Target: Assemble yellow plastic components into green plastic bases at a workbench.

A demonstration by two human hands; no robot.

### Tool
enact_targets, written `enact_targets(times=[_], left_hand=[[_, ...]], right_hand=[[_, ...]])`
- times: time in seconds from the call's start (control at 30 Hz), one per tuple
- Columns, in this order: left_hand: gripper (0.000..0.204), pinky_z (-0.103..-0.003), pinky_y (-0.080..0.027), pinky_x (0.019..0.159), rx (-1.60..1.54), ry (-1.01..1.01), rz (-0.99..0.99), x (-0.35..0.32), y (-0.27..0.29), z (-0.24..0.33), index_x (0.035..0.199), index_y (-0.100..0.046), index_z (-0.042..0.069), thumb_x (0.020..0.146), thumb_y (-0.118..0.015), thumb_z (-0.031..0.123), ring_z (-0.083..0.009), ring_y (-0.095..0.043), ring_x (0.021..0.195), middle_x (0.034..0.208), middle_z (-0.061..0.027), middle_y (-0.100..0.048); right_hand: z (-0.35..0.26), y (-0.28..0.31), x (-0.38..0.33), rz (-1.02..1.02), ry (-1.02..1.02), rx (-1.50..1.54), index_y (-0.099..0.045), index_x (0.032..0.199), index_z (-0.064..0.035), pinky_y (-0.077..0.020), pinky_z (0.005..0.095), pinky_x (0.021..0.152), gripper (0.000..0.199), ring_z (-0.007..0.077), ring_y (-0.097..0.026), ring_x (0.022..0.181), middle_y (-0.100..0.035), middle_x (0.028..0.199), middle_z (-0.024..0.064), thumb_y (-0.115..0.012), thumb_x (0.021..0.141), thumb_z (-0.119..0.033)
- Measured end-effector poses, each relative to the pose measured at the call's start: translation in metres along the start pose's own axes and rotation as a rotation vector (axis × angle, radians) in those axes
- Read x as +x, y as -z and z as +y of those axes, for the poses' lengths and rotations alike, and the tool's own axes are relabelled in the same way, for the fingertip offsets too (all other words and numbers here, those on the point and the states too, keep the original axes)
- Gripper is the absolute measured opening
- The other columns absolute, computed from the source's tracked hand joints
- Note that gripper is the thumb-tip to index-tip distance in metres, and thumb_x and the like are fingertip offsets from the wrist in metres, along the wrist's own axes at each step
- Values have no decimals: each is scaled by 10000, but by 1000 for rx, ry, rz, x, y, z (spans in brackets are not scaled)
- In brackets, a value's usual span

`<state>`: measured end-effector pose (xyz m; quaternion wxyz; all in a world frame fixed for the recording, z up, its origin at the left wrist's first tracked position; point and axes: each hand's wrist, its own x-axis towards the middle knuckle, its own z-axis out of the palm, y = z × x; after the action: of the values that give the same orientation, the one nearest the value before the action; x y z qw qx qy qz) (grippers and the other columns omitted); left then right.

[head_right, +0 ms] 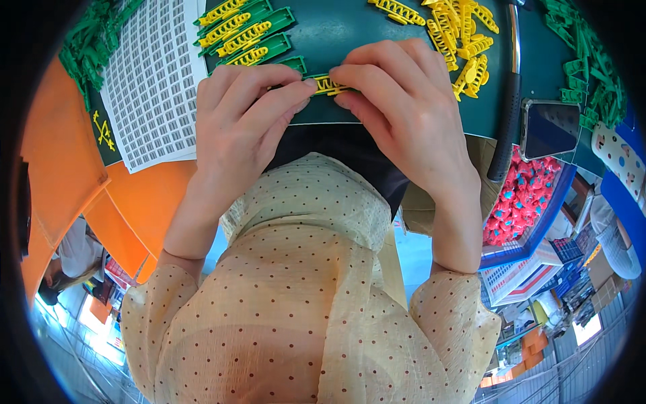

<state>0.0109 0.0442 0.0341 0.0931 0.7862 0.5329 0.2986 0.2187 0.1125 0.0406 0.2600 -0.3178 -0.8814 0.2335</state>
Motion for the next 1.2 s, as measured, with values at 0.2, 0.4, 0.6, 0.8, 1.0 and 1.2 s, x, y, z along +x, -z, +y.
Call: enact_targets(times=[0.2,0.4,0.6,0.8,1.0,1.2], left_hand=[[229,-322,-378,720,79,-54,-33,4,4,1,973,-717,157,757,-717,81,-182,-553,865,978,43,-647],[119,-326,-368,723,95,-37,-42,4,5,1,907,-704,147,794,-722,115,-183,-550,873,954,48,-630],[139,-329,-369,715,77,56,19,3,12,1,863,-687,128,758,-777,117,-186,-551,855,921,24,-623],[188,-338,-386,715,85,78,100,10,21,-10,905,-670,112,747,-771,107,-195,-549,847,872,9,-585],[217,-363,-419,759,230,58,244,27,56,-56,968,-680,102,768,-763,103,-244,-578,901,959,-27,-644],[282,-380,-488,834,565,-6,221,61,70,-141,1109,-670,95,834,-664,31,-280,-596,973,1057,-43,-667]], right_hand=[[0,-2,0,-6,41,-74,-672,923,-104,-424,345,760,226,232,-564,905,-614,966,5,-770,721,-81],[-4,-1,1,15,26,-94,-674,925,-92,-431,342,778,239,239,-570,923,-621,977,16,-776,710,-67],[-2,7,-15,282,-181,74,-680,926,-29,-461,323,759,159,245,-610,833,-672,906,87,-734,786,24],[1,-13,-10,317,-160,168,-657,951,-6,-465,301,668,142,219,-590,732,-642,839,91,-656,838,81],[0,-15,-20,318,-371,353,-622,975,-6,-402,242,545,76,125,-503,589,-587,762,59,-546,971,-4],[10,-24,-22,340,-229,354,-609,924,-8,-319,214,506,192,57,-417,561,-528,686,4,-527,1023,-150]])
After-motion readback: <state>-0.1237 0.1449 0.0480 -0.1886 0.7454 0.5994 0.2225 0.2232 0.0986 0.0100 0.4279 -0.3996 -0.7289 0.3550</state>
